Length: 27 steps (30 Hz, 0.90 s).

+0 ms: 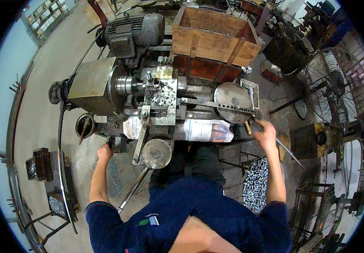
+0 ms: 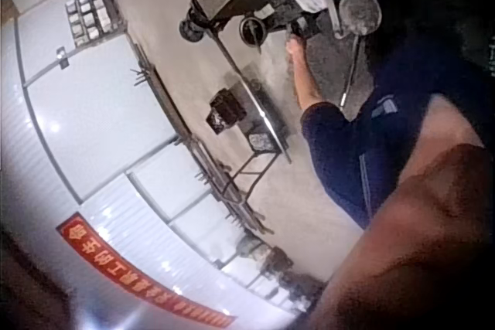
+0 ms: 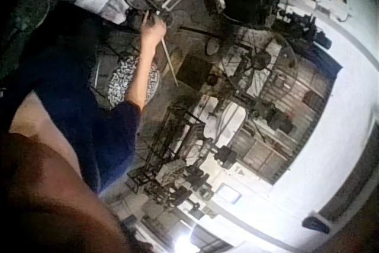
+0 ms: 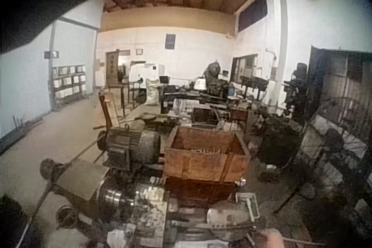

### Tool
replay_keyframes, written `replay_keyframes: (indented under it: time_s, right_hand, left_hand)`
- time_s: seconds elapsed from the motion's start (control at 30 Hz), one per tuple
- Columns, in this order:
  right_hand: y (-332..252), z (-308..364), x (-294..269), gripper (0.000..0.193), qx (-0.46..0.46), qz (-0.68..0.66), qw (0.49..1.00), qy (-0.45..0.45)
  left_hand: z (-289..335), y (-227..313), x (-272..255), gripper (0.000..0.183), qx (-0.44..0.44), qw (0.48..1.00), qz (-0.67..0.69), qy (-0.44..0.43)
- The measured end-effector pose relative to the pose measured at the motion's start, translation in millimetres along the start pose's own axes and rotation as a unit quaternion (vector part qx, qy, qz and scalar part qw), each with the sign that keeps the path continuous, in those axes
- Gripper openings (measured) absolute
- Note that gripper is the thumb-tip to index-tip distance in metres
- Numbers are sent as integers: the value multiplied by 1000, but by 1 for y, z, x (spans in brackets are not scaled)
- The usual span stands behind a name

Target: The person places a small metal component into a lathe, tightens it, and operates the machine handles to process it, subsequently removing the part and placing it into a wooden container before repeating the process with another part from a large bin.

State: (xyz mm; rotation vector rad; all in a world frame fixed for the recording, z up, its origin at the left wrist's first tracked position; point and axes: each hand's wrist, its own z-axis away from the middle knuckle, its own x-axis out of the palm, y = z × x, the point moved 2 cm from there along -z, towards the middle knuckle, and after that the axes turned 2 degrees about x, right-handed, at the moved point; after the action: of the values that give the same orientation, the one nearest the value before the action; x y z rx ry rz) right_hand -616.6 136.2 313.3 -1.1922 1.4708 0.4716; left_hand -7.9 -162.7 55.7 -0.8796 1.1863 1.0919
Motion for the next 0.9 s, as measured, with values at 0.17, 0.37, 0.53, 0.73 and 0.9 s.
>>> replay_keyframes:
  time_s: [0.17, 0.37, 0.53, 0.73, 0.9]
  right_hand:
    - [-124, -69, 24, 39, -168, -157, 971, -63]
    - [-295, -118, 80, 38, -435, -135, 890, -24]
    - [-370, -135, 126, 31, -454, 173, 860, -155]
    - [-382, -144, 134, 23, -425, 195, 858, -212]
    - [-385, -142, 145, 20, -449, 174, 854, -197]
  left_hand:
    - [-5, -63, 18, 39, 9, 994, 104, -43]
    - [50, -110, -179, 35, -44, 966, 225, 119]
    - [134, -165, -246, 33, -201, 925, 101, 307]
    - [157, -97, -171, 59, -368, 901, 111, 202]
    - [172, -51, -182, 55, -376, 899, 120, 192]
